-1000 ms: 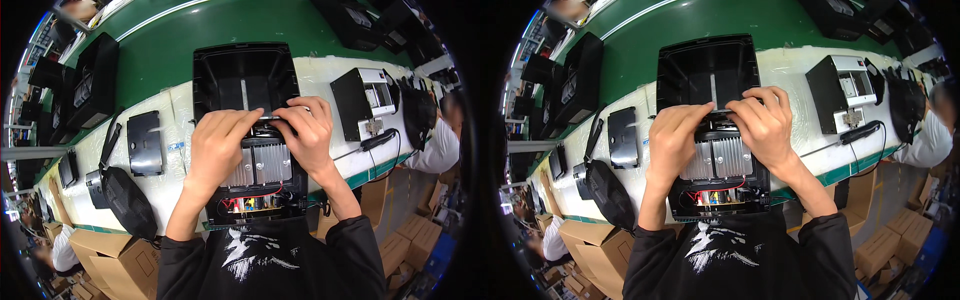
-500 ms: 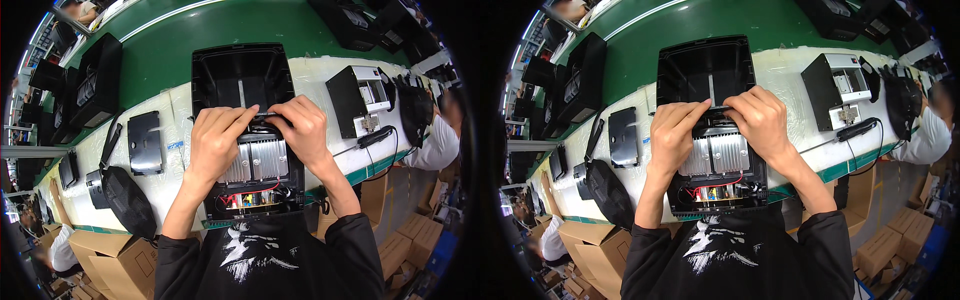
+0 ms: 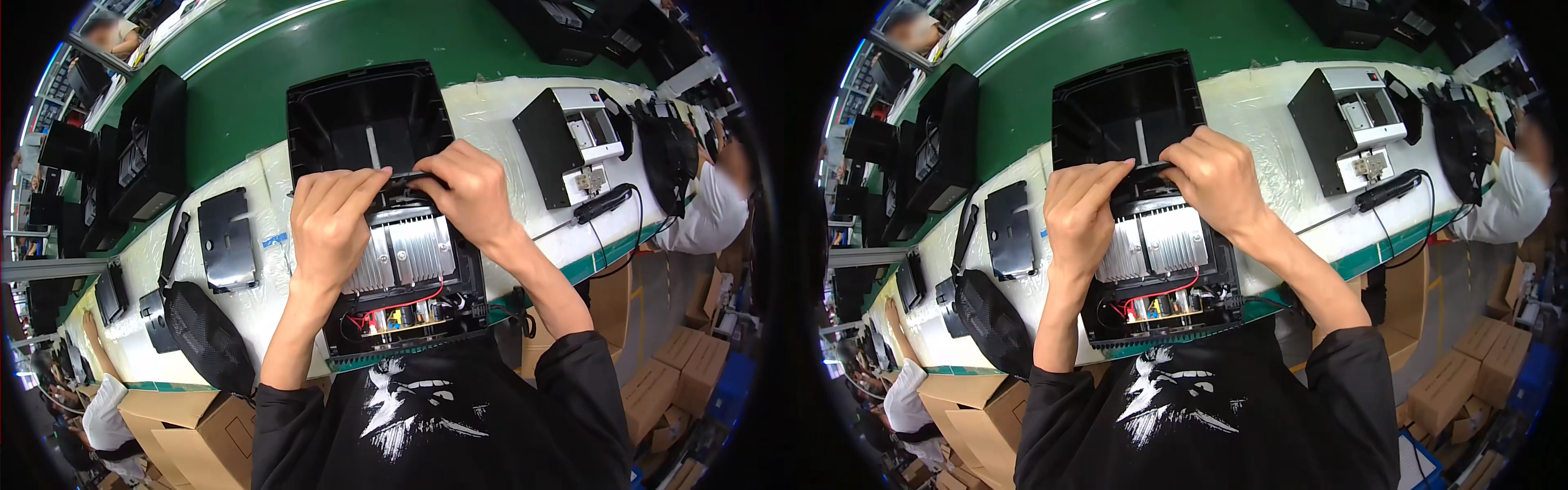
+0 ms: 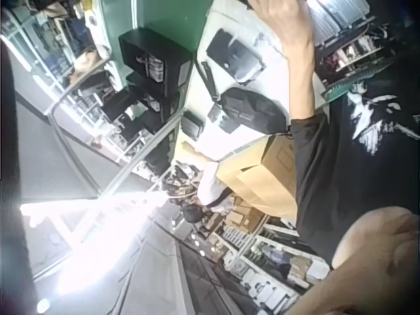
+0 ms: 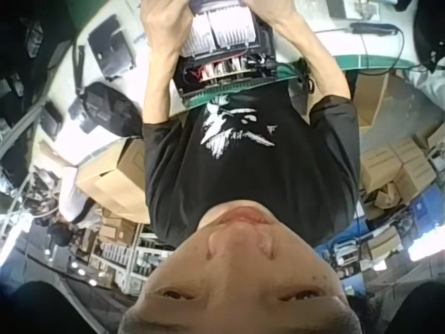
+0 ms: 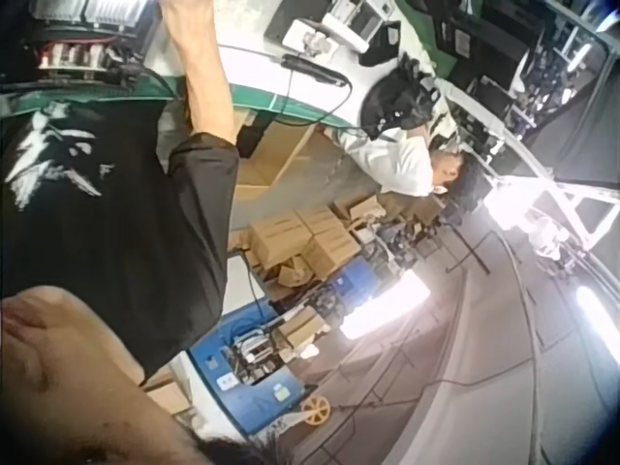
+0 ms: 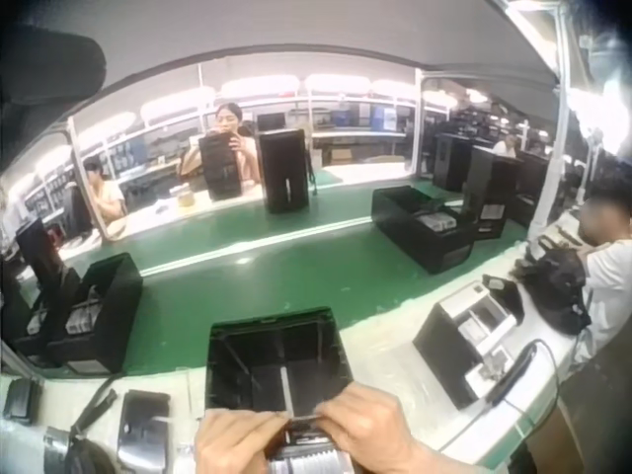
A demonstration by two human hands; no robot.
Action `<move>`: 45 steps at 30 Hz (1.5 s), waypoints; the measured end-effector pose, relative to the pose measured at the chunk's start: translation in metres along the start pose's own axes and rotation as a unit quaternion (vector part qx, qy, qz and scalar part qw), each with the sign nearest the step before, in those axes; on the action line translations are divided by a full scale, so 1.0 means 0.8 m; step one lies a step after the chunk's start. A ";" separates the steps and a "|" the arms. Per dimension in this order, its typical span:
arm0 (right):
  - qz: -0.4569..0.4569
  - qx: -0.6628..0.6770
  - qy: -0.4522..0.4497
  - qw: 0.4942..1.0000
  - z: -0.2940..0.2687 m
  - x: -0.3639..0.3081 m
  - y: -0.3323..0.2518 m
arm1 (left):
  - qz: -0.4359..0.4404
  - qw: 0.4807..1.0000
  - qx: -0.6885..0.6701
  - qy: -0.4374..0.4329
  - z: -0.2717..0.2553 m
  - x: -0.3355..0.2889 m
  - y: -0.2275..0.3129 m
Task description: Assembling electronic components by connecting internal wiring and securing the plastic casing of a device.
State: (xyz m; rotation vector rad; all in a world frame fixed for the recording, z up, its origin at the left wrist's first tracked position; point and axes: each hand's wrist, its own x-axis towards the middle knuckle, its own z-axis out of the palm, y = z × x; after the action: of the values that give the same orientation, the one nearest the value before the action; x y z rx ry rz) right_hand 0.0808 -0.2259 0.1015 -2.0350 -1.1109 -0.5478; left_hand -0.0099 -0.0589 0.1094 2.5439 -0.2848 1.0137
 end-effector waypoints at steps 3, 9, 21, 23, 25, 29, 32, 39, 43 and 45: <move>0.025 0.039 0.000 0.999 0.009 -0.008 0.001 | -0.038 0.999 -0.013 -0.015 -0.001 -0.008 -0.001; 0.056 0.031 -0.043 0.997 0.007 -0.003 -0.003 | -0.079 0.995 -0.034 -0.041 0.004 -0.010 0.000; 0.126 0.154 -0.103 0.975 -0.023 -0.009 -0.008 | -0.141 0.972 -0.095 -0.164 0.004 -0.010 -0.006; 0.226 0.225 0.041 0.947 -0.045 -0.033 -0.003 | -0.136 0.973 -0.115 -0.149 0.001 -0.015 -0.006; 0.300 0.161 0.164 0.926 -0.071 -0.059 0.010 | -0.132 0.971 -0.134 -0.146 -0.006 -0.011 -0.004; 0.393 0.006 0.296 0.871 -0.128 -0.127 0.111 | -0.136 0.974 -0.104 -0.149 -0.011 -0.010 -0.001; 0.465 -0.315 0.249 0.789 -0.175 -0.197 0.202 | -0.143 0.973 -0.100 -0.152 -0.010 -0.008 0.003; 0.715 -0.307 0.044 0.627 -0.190 -0.200 0.249 | -0.129 0.978 -0.094 -0.137 -0.005 -0.004 0.003; 0.665 -0.218 0.121 0.704 -0.191 -0.231 0.275 | -0.127 0.989 -0.075 -0.004 -0.020 -0.009 0.001; 0.581 0.005 0.313 0.751 -0.197 -0.251 0.260 | -0.172 0.984 -0.046 0.009 -0.036 -0.023 0.001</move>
State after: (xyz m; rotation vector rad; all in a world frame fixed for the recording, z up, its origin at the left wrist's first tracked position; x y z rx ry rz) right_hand 0.1466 -0.5262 -0.0148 -1.8504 0.5948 -0.4532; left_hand -0.0414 -0.0467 0.1162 2.3892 0.1098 0.8673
